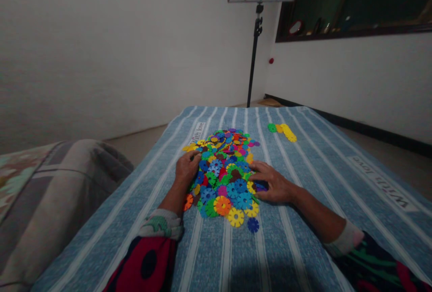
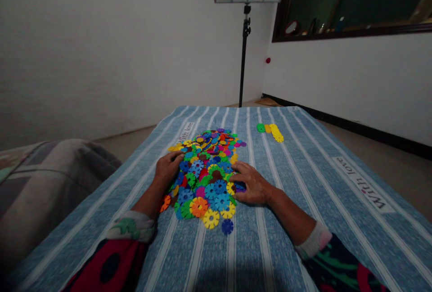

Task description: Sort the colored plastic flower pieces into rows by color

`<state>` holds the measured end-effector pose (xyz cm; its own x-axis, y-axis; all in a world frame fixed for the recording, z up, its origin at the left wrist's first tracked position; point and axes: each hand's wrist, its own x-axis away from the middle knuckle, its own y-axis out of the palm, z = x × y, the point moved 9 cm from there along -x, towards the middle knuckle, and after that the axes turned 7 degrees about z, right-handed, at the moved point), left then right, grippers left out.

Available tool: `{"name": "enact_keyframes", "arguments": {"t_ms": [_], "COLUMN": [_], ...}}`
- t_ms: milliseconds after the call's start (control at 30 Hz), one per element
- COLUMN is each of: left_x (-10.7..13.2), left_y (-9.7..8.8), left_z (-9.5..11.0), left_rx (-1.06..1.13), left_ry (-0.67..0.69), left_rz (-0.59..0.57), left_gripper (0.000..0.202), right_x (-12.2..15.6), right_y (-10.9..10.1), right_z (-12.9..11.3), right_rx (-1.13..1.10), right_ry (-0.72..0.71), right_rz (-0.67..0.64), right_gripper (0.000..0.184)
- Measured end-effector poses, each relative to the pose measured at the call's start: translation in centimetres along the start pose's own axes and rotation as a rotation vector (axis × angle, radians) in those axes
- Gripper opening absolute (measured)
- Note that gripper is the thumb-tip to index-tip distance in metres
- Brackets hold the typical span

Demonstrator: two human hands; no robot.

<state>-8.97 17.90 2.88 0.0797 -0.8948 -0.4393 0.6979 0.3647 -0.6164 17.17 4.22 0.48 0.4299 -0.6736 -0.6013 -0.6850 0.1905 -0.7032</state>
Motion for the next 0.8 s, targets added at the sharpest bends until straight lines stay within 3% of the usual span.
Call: {"name": "enact_keyframes", "arguments": {"t_ms": [300,500,800], "left_x": [-0.1,-0.1,-0.2], "left_y": [0.2,0.1,0.2], "left_z": [0.0,-0.2,-0.6], "left_rx": [-0.007,0.016,0.014], "left_ry": [-0.006,0.002,-0.012], "left_rz": [-0.023,0.003,-0.007], "left_gripper": [0.044,0.04,0.043], "right_x": [-0.1,-0.9,-0.3], "right_y": [-0.2,-1.5,-2.6], "right_z": [-0.2,-0.8,1.4], "right_rx": [-0.009,-0.101,-0.332], "right_ry": [0.031,0.091,0.467], "right_rz": [0.058,0.141,0.297], "right_gripper": [0.04,0.035,0.033]}}
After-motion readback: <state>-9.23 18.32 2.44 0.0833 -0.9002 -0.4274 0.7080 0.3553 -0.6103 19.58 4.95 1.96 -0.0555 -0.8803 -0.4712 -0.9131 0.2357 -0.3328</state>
